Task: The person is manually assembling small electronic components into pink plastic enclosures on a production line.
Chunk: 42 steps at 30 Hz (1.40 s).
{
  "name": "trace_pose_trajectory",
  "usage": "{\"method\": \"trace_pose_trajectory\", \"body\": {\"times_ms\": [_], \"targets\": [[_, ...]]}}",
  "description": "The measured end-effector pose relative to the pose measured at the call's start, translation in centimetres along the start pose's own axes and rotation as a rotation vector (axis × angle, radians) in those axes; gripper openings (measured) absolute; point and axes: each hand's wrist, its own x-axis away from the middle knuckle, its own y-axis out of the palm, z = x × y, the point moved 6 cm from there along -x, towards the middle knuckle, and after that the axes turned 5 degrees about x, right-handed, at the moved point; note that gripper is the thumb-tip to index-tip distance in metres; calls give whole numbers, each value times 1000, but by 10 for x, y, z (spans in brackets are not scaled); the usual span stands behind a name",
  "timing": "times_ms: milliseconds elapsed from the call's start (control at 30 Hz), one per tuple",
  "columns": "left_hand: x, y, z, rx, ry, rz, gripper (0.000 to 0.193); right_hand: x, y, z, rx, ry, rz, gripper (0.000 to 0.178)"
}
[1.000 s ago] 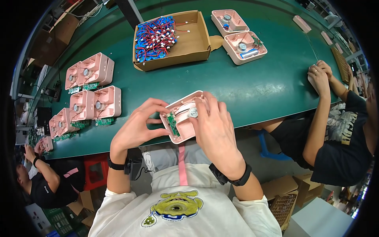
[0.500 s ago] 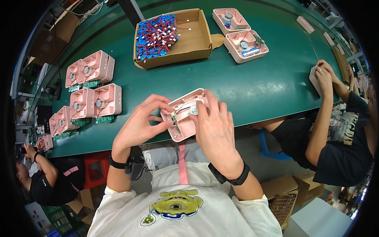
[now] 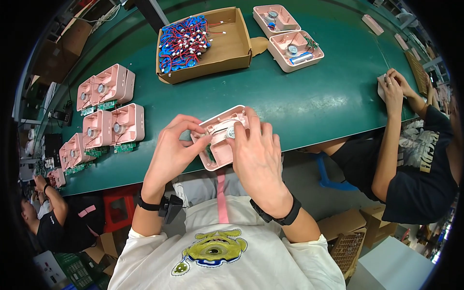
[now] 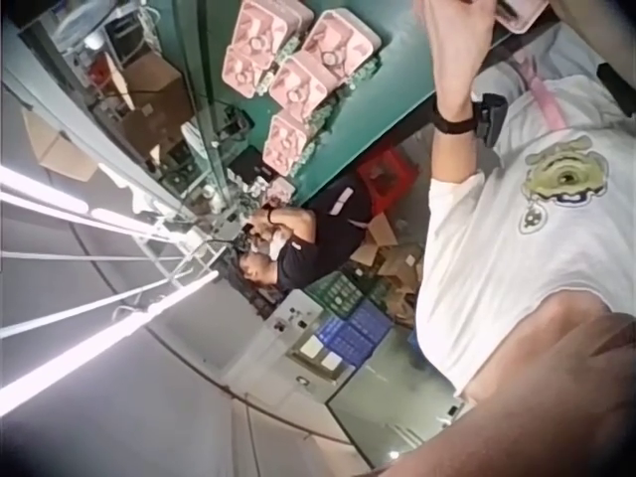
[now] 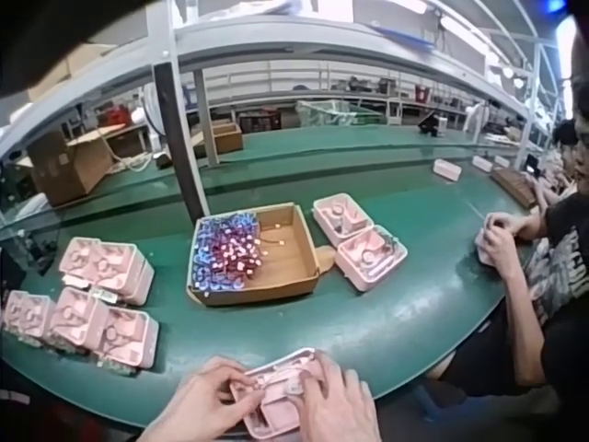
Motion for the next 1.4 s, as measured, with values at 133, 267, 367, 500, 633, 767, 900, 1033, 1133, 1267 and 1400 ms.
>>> {"method": "trace_pose_trajectory", "body": {"times_ms": [133,267,367,500,633,767,900,1033,1133,1267,1400], "targets": [[1,3,-1,-178,45,57,16,0,0,-1,14,8,0,35],[0,5,-2,-160,105,112,15,1,0,-2,14,20,6,34],[2,4,1,-128,130,133,14,2,-1,-2,12,33,12,34],[0,4,1,-190,137,127,13,1,-2,-3,17,20,12,34],[-3,8,3,-285,116,82,12,0,1,-1,36,30,-15,34],[-5,12,4,-234,135,39,12,-6,0,4,70,18,7,33],[-5,13,1,-163,156,41,12,-11,2,7,108,-7,37,33],[-3,14,1,-143,182,68,12,-15,3,11,13,42,-40,34],[-4,15,0,-141,187,72,13,-20,4,11,-99,-199,-3,29],[-2,15,-2,-100,200,107,10,-25,20,15,-201,-140,-150,25],[-3,15,-3,-76,218,123,10,-24,21,14,-187,-133,-165,23]]}}
